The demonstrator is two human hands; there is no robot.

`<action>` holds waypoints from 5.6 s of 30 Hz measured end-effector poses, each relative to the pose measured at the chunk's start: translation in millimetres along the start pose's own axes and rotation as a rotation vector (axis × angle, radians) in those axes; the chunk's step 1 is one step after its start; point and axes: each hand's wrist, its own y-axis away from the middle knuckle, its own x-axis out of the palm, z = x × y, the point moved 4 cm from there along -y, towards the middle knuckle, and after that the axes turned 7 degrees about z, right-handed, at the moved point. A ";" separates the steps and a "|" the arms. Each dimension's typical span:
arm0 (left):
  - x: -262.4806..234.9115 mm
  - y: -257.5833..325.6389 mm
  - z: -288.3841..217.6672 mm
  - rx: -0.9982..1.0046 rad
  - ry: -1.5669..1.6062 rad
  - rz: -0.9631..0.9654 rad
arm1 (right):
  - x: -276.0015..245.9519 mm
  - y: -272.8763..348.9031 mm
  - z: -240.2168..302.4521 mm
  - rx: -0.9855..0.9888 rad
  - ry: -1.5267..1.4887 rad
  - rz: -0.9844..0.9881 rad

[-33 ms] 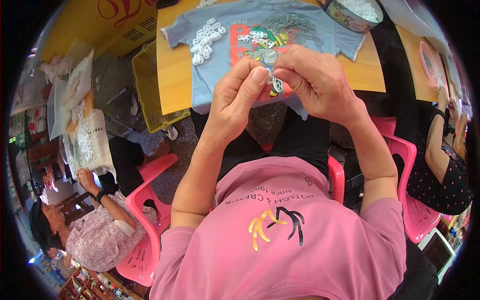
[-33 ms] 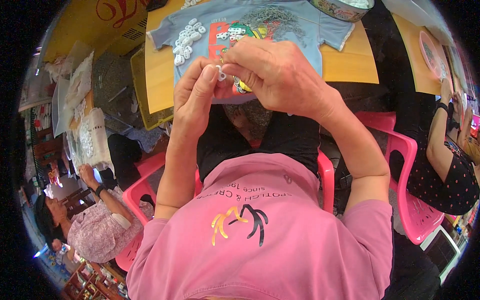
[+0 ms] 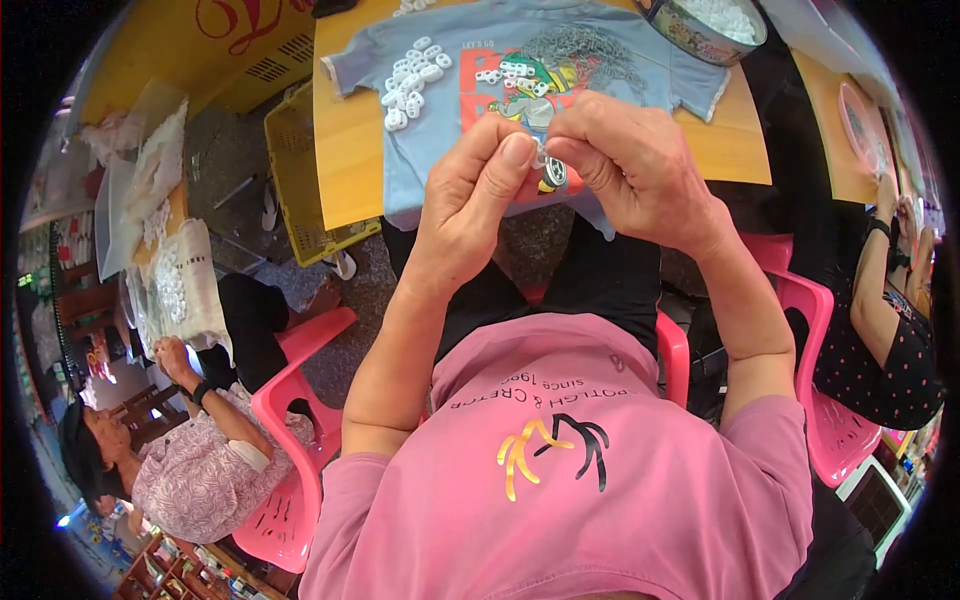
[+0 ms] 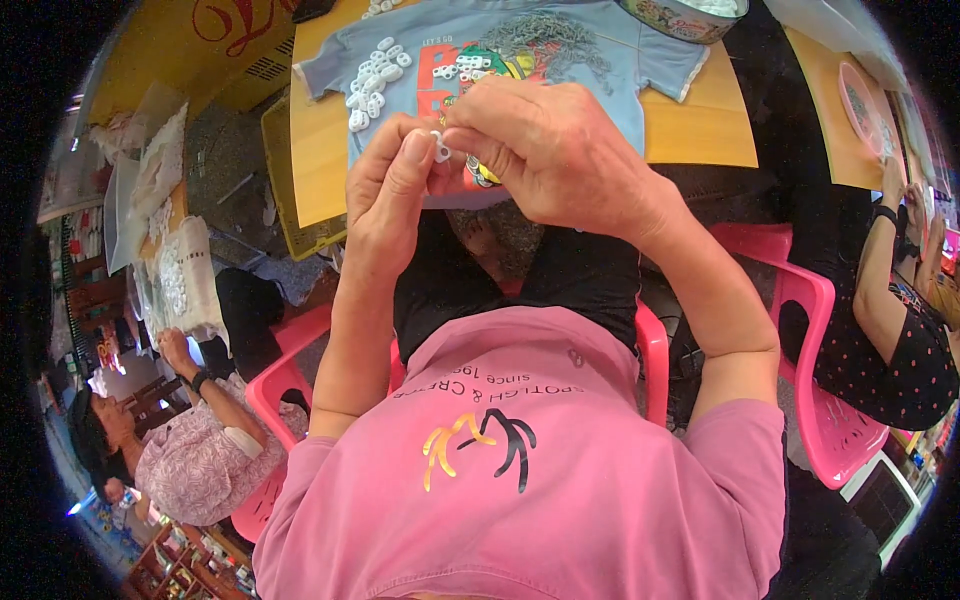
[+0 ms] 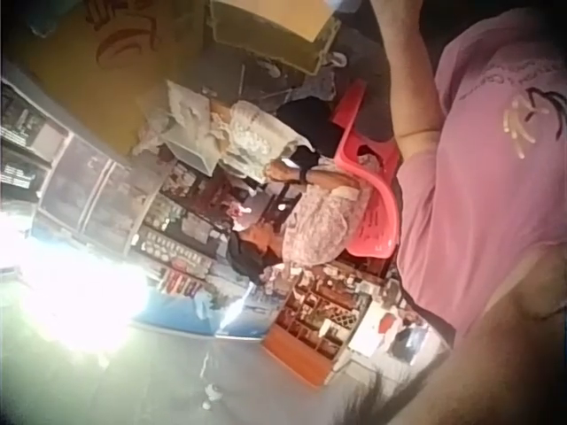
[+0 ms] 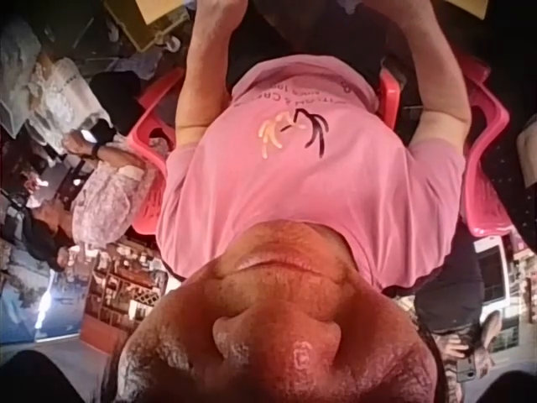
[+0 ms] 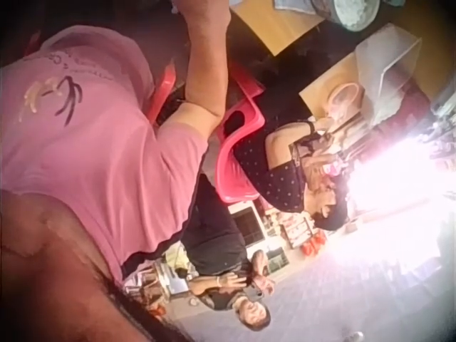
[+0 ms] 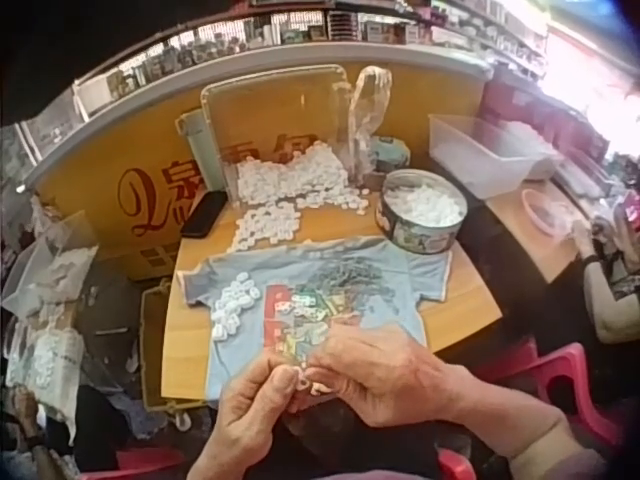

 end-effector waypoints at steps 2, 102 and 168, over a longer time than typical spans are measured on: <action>-1.0 -0.7 0.7 0.022 -0.035 -0.004 | 1.4 -0.1 -1.1 0.008 -0.007 -0.016; 18.8 -4.4 24.9 0.016 0.368 -0.201 | 27.5 39.8 -11.7 0.316 0.002 -0.480; 17.7 -6.6 20.0 -0.071 -0.055 -0.134 | 25.4 37.8 -21.6 0.557 -0.661 -0.313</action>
